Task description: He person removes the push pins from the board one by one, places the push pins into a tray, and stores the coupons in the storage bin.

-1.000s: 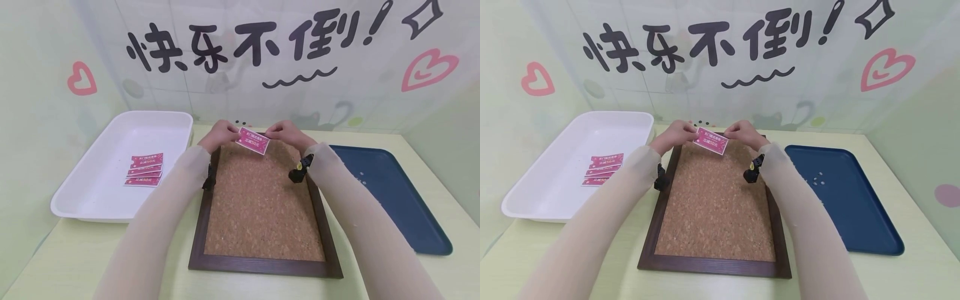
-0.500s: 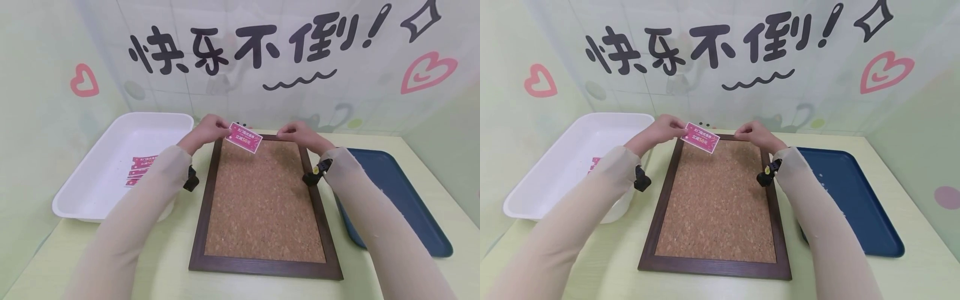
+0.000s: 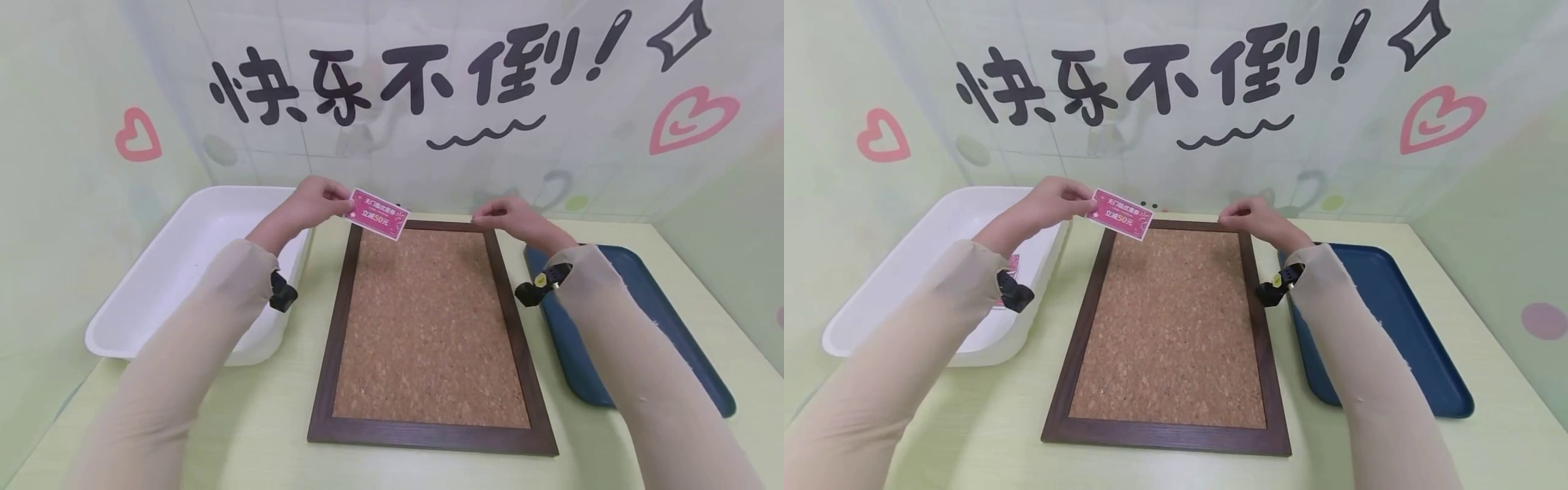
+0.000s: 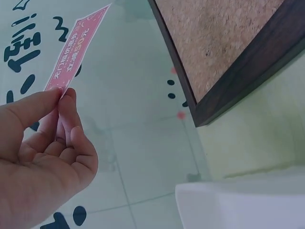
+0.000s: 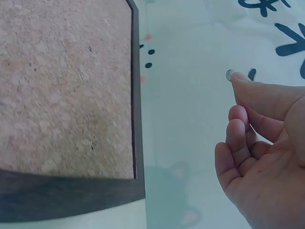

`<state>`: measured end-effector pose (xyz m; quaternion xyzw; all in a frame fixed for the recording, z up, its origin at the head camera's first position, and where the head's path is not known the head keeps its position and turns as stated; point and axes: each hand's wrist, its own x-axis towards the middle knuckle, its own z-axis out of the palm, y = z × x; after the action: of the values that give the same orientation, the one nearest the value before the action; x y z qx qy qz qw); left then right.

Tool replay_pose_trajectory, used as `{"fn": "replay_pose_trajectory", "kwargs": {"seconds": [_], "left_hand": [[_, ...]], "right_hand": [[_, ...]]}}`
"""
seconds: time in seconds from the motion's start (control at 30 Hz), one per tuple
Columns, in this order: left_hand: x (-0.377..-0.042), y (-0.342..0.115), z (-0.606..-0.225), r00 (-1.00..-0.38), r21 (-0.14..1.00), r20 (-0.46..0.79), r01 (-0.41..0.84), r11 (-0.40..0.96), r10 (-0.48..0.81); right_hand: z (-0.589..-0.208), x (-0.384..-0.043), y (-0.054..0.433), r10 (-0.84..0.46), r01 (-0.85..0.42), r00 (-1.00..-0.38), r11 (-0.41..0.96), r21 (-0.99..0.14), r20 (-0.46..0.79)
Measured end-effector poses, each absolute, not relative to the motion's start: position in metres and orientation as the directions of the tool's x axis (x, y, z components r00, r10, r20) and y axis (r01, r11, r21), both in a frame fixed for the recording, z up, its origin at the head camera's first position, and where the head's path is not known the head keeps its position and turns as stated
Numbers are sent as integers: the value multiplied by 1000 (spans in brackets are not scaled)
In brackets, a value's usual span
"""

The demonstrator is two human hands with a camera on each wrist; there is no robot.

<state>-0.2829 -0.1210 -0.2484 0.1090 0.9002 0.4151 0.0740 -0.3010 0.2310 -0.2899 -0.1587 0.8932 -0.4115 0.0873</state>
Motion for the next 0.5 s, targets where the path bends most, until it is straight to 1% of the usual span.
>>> {"fn": "replay_pose_trajectory", "kwargs": {"seconds": [0.1,0.37,0.5], "left_hand": [[-279,-130,-243,-968,768,-32,137,626,251],[-271,-153,-238,-973,750,-38,123,649,228],[-264,-163,-237,-974,744,-40,120,657,223]], "right_hand": [[-288,-300,237,-342,-209,-939,630,-747,-25],[-285,-294,252,-316,-176,-948,620,-765,-37],[-285,-291,260,-309,-163,-950,634,-756,-54]]}}
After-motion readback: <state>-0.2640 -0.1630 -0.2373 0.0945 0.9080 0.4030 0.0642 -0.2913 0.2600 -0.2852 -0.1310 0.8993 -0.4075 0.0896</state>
